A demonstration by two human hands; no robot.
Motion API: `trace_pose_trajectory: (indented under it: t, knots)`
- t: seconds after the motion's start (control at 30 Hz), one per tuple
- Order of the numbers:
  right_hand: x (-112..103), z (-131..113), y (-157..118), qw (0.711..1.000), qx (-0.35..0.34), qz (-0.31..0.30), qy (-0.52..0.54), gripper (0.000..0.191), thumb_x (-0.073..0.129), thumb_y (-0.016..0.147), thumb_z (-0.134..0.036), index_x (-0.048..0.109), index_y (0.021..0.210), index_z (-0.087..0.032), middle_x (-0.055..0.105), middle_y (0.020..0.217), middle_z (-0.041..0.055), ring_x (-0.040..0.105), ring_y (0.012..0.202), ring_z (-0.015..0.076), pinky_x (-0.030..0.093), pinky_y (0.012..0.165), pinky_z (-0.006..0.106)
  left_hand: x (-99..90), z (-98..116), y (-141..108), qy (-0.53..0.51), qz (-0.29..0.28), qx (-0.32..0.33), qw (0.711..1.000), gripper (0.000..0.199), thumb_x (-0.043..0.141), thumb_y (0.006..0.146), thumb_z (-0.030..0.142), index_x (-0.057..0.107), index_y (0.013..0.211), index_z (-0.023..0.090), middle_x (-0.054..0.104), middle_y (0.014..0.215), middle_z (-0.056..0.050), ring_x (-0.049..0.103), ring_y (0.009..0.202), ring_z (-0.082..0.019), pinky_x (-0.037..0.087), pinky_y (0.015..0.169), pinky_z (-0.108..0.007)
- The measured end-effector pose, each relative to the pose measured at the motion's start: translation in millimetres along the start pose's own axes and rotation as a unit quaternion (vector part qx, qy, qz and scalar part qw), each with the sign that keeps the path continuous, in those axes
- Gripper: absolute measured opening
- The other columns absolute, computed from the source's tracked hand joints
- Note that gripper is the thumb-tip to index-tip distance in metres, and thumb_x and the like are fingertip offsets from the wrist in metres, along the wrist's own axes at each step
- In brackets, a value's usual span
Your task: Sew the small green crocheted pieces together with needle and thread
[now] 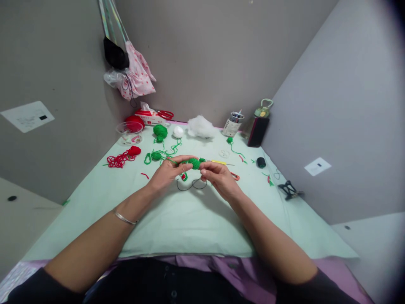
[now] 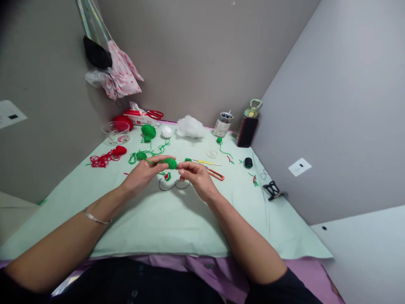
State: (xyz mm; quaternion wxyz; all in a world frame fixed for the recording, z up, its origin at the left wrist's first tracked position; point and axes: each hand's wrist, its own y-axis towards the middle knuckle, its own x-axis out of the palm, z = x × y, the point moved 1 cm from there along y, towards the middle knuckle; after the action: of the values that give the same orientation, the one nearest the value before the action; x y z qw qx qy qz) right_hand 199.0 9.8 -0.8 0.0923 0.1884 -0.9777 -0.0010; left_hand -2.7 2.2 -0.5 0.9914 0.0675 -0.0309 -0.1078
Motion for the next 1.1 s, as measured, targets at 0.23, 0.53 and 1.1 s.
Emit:
trace_pose_trajectory:
  t: [0.23,0.53,1.1]
  knots:
    - [-2,-4,0,1.0,-0.009,-0.008,-0.006,0.026,0.087,0.07,-0.035,0.079,0.091,-0.021,0.063,0.074,-0.002,0.055,0.066,0.0119,0.043,0.07,0.03,0.1,0,1,-0.024,-0.01,0.018,0.999,0.035,0.076,0.083,0.044,0.079,0.114,0.027,0.076,0.112,-0.004,0.062,0.107,-0.025,0.044,0.093,-0.034]
    - [4,4,3,0.999,-0.003,-0.039,0.02,0.034,0.09,0.066,-0.035,0.072,0.09,-0.019,0.065,0.078,-0.0014,0.056,0.065,0.011,0.045,0.065,0.027,8.4,-3,-2,-0.037,-0.068,0.01,0.997,0.034,0.071,0.088,0.042,0.078,0.115,0.023,0.074,0.104,-0.004,0.056,0.084,-0.018,0.042,0.075,-0.03]
    - [5,-2,0,0.996,0.071,-0.024,0.05,0.023,0.086,0.066,-0.027,0.074,0.083,-0.018,0.066,0.082,0.0001,0.058,0.073,0.0121,0.052,0.074,0.028,11.7,2,-6,0.109,-0.05,0.08,0.99,0.031,0.064,0.093,0.04,0.076,0.118,0.027,0.064,0.107,-0.007,0.059,0.096,-0.023,0.045,0.094,-0.036]
